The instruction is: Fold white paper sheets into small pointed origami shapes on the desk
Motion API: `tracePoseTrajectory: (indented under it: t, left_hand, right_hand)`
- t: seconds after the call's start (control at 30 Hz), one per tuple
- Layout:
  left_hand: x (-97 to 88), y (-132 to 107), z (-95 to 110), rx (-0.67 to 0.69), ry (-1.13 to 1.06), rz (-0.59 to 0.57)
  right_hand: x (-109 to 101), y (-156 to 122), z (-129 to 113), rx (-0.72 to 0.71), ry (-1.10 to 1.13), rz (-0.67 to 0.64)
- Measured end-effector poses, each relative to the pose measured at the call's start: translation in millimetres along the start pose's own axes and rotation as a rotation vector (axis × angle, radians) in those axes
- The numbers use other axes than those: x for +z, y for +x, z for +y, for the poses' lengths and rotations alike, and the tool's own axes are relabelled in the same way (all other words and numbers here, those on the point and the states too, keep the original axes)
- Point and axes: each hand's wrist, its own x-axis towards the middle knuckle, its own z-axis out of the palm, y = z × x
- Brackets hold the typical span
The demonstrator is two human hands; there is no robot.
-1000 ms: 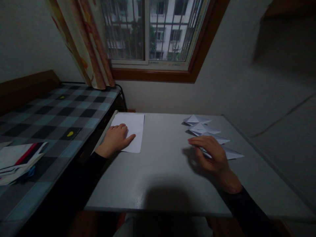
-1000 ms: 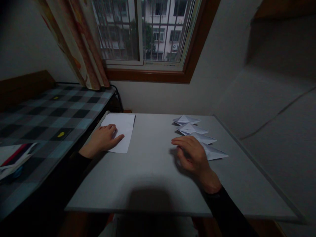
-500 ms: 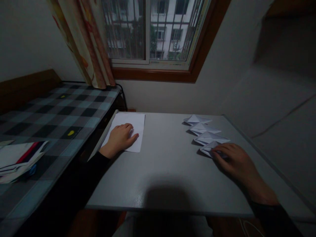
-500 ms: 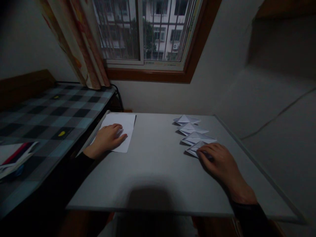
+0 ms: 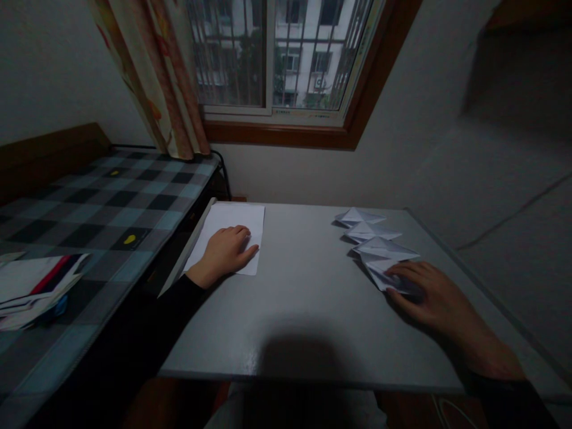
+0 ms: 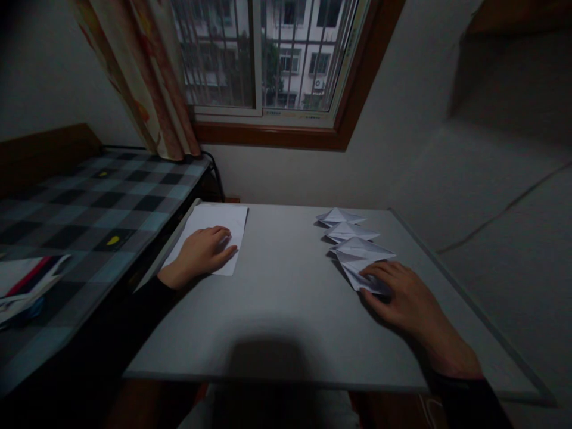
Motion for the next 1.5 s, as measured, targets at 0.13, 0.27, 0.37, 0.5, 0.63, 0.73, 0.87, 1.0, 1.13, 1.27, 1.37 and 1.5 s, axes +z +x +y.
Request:
tracePoseTrajectory:
  t: [0.13,0.27,0.37,0.5,0.63,0.73,0.87,1.0,1.13,1.27,1.37,1.5]
  left_hand:
    - [2.7,-1.3,-0.9,0.005,0.015,0.007]
    - [4.3,-1.4,-0.8,0.034,0.039,0.021]
    - [5.5,-1.2,1.3,0.100,-0.036,0.065]
    - [9.3,-5.1,10.1,0.248,-0.273,0.108]
    - [16.6,-12.1,20.7,0.323,-0.426,0.017]
    - [22.2,-13.8,24.5,0.268,-0.483,-0.031]
    - [25.3,-10.7,26.2,0.170,-0.689,-0.058]
    - [24.2,-6.3,29.5,0.133,-0.907,-0.066]
    - [27.4,-2.5,33.0,0.060,-0.967,-0.063]
    - [35.5,0.3,35.9,0.014,-0.997,-0.002]
    - [39.4,1.9,37.7,-0.037,-0.983,0.035]
    - [41.6,5.8,36.2,-0.172,-1.120,0.083]
  right_hand:
    - [5.1,-10.5,3.8,-0.003,-0.085,0.004]
    - [-1.8,-9.5,-6.2,0.005,-0.056,0.037]
    - [-9.3,-1.0,-28.4,-0.044,0.042,0.093]
    - [2.6,29.6,-65.8,-0.105,0.221,0.111]
    - [46.8,75.2,-96.6,-0.140,0.366,0.097]
    - [82.8,106.0,-114.1,-0.215,0.448,0.054]
    - [111.7,130.0,-127.1,-0.287,0.501,0.082]
    - [122.1,133.9,-126.2,-0.256,0.520,0.146]
    - [126.3,130.7,-121.3,-0.226,0.542,0.192]
    - [126.9,130.5,-119.9,-0.231,0.555,0.192]
    - [124.9,130.0,-119.8,-0.200,0.534,0.209]
    - [125.4,127.0,-118.5,-0.043,0.573,0.246]
